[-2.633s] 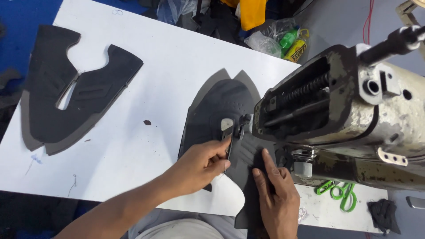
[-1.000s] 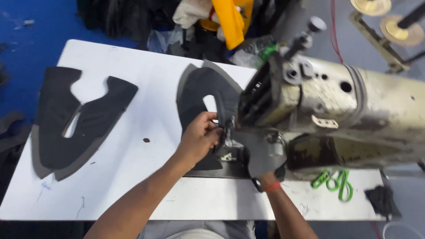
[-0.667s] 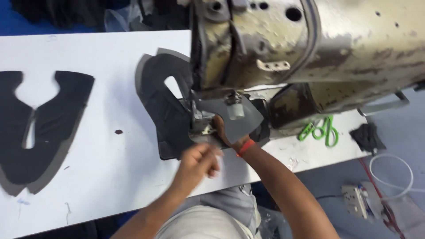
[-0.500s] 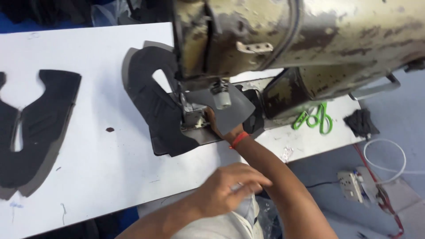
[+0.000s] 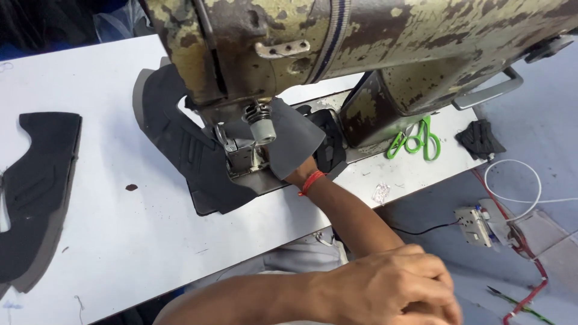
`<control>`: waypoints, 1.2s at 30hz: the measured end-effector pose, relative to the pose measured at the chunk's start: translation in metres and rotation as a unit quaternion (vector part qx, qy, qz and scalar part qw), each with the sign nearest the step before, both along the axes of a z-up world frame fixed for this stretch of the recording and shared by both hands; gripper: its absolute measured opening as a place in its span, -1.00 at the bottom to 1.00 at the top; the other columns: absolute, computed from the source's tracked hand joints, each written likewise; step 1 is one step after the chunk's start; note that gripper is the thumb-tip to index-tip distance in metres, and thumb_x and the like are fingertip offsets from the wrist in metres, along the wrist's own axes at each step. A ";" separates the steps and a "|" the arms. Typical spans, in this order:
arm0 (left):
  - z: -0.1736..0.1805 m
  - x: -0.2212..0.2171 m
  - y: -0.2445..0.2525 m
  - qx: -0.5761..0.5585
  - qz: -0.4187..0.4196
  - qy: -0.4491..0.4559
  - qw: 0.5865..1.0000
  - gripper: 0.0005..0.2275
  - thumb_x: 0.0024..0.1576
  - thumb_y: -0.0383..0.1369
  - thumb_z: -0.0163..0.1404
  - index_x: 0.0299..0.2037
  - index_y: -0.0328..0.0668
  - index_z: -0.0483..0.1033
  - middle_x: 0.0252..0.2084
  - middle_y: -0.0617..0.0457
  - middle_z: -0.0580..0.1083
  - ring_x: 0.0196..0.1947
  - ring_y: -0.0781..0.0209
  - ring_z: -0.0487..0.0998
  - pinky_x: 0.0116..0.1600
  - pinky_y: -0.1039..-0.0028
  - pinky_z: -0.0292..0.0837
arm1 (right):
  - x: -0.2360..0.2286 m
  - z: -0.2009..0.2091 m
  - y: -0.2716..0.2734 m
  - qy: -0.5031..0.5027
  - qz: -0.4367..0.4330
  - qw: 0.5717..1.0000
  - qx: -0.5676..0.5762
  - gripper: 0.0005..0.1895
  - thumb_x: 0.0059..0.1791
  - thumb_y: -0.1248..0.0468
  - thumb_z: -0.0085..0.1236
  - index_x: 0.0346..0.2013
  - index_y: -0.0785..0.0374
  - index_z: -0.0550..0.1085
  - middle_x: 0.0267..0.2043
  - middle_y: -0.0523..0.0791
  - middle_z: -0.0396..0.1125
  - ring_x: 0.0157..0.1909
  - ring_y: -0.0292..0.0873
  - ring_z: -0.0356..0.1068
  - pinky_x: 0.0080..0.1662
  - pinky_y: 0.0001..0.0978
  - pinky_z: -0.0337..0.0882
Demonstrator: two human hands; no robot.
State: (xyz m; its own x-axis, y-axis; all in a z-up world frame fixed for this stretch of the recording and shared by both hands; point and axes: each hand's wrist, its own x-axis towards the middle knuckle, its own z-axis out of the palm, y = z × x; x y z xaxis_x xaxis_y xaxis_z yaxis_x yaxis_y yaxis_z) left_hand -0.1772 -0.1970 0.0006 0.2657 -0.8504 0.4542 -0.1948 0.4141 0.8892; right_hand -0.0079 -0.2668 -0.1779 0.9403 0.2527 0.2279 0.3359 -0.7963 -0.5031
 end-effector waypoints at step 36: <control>-0.015 0.058 0.118 0.078 0.355 0.120 0.924 -0.60 0.18 -0.40 0.12 0.24 -0.21 0.44 0.24 -0.08 0.50 0.20 0.21 0.51 0.15 0.39 0.47 | 0.004 -0.035 -0.009 0.061 0.044 0.968 0.240 -0.75 0.04 0.28 0.05 -0.02 0.32 0.44 -0.07 0.01 0.39 -0.07 0.03 0.42 -0.05 -0.16 0.44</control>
